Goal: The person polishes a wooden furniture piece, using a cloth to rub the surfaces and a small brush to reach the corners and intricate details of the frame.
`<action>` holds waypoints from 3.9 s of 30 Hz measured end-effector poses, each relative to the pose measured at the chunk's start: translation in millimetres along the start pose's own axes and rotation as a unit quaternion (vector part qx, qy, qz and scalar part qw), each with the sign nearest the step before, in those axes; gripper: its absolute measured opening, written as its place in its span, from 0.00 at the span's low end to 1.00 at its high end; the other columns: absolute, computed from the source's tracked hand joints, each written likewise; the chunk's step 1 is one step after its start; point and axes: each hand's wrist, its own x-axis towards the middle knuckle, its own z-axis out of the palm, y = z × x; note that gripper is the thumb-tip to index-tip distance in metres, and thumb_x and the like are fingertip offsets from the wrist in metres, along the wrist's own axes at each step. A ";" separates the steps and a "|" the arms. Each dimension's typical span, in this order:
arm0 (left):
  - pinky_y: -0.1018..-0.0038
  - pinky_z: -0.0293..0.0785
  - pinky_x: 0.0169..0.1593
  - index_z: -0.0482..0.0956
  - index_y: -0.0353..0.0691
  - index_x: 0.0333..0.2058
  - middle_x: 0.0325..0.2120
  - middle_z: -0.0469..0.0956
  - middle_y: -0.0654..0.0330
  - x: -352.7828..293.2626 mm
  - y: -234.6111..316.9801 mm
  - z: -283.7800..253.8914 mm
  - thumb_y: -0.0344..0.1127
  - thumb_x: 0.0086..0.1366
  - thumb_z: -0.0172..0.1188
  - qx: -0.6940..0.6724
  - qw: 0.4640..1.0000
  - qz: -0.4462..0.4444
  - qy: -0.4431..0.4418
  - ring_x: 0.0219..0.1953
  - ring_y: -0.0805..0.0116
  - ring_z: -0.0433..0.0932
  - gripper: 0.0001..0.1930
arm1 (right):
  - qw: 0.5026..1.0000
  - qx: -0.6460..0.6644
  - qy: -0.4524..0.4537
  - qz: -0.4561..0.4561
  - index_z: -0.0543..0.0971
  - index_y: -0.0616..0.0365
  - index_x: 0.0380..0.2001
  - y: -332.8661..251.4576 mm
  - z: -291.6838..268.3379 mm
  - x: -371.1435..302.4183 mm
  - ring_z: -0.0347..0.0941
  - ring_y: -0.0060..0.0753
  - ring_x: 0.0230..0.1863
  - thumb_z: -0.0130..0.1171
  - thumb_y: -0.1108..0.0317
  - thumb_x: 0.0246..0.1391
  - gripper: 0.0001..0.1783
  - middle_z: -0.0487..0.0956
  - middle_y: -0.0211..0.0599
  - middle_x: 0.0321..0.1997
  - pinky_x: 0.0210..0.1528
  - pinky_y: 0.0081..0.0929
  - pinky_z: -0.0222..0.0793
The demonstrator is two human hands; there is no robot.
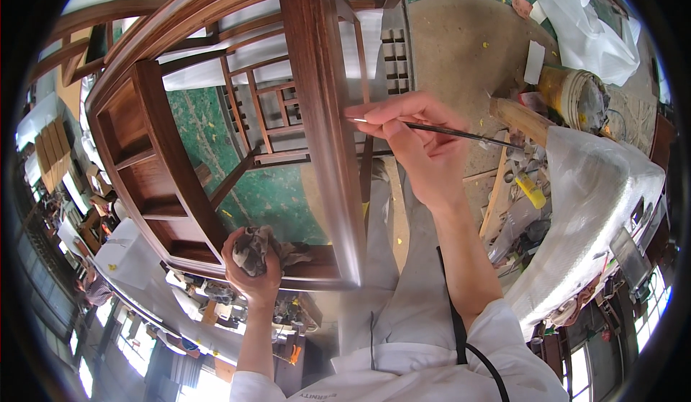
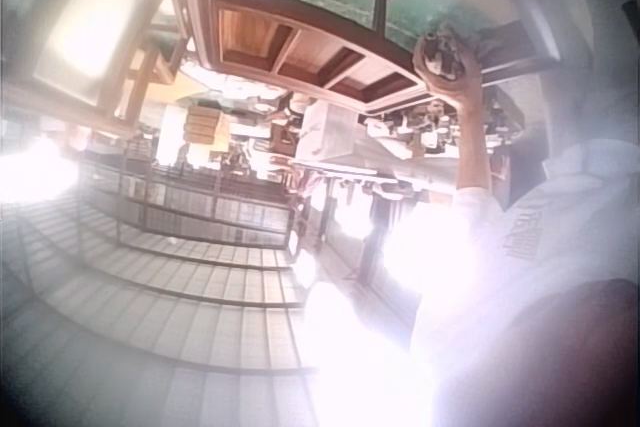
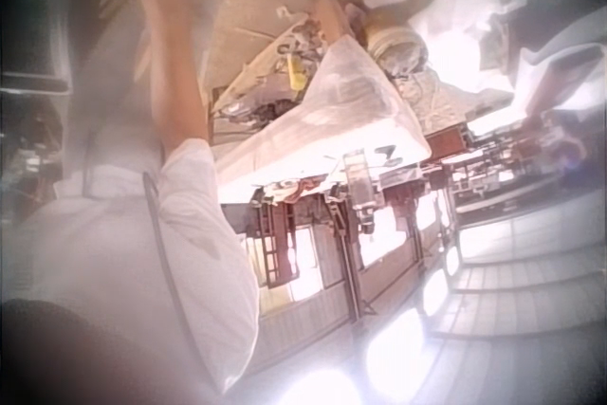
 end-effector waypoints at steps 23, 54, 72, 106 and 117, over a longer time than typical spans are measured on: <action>0.66 0.77 0.46 0.73 0.31 0.48 0.38 0.79 0.50 0.6 1.4 0.7 0.30 0.49 0.61 -0.001 1.000 0.004 -0.002 0.37 0.52 0.81 0.24 | 1.000 0.018 0.008 0.011 0.79 0.68 0.38 3.4 -0.5 -5.0 0.81 0.31 0.46 0.52 0.83 0.59 0.08 0.83 0.47 0.41 0.53 0.28 0.77; 0.67 0.76 0.47 0.73 0.31 0.48 0.39 0.79 0.50 0.0 0.6 0.1 0.30 0.48 0.60 -0.002 1.000 -0.003 -0.002 0.37 0.54 0.82 0.25 | 1.000 -0.003 -0.002 0.015 0.79 0.68 0.37 2.3 -1.6 -16.3 0.80 0.32 0.48 0.51 0.87 0.54 0.10 0.83 0.48 0.43 0.52 0.26 0.76; 0.66 0.76 0.47 0.73 0.33 0.49 0.40 0.79 0.51 0.2 1.1 0.0 0.30 0.48 0.61 -0.002 1.000 -0.001 -0.005 0.38 0.54 0.82 0.26 | 1.000 -0.023 -0.003 0.002 0.80 0.68 0.37 4.3 -1.7 -19.8 0.80 0.30 0.46 0.53 0.85 0.55 0.09 0.83 0.48 0.44 0.50 0.23 0.76; 0.66 0.75 0.47 0.73 0.31 0.48 0.42 0.78 0.50 -1.5 -6.3 0.4 0.31 0.48 0.61 0.003 1.000 0.021 0.002 0.38 0.53 0.81 0.25 | 1.000 -0.019 -0.013 0.019 0.80 0.67 0.36 7.4 -7.1 -41.8 0.80 0.34 0.48 0.50 0.86 0.54 0.10 0.82 0.47 0.41 0.52 0.29 0.76; 0.69 0.74 0.47 0.73 0.32 0.48 0.40 0.78 0.51 -1.3 -1.6 2.6 0.31 0.49 0.61 -0.014 1.000 0.023 0.009 0.37 0.57 0.80 0.24 | 0.999 -0.025 -0.017 -0.012 0.80 0.67 0.35 12.2 -7.5 -42.6 0.80 0.33 0.47 0.53 0.84 0.53 0.08 0.82 0.45 0.41 0.51 0.27 0.76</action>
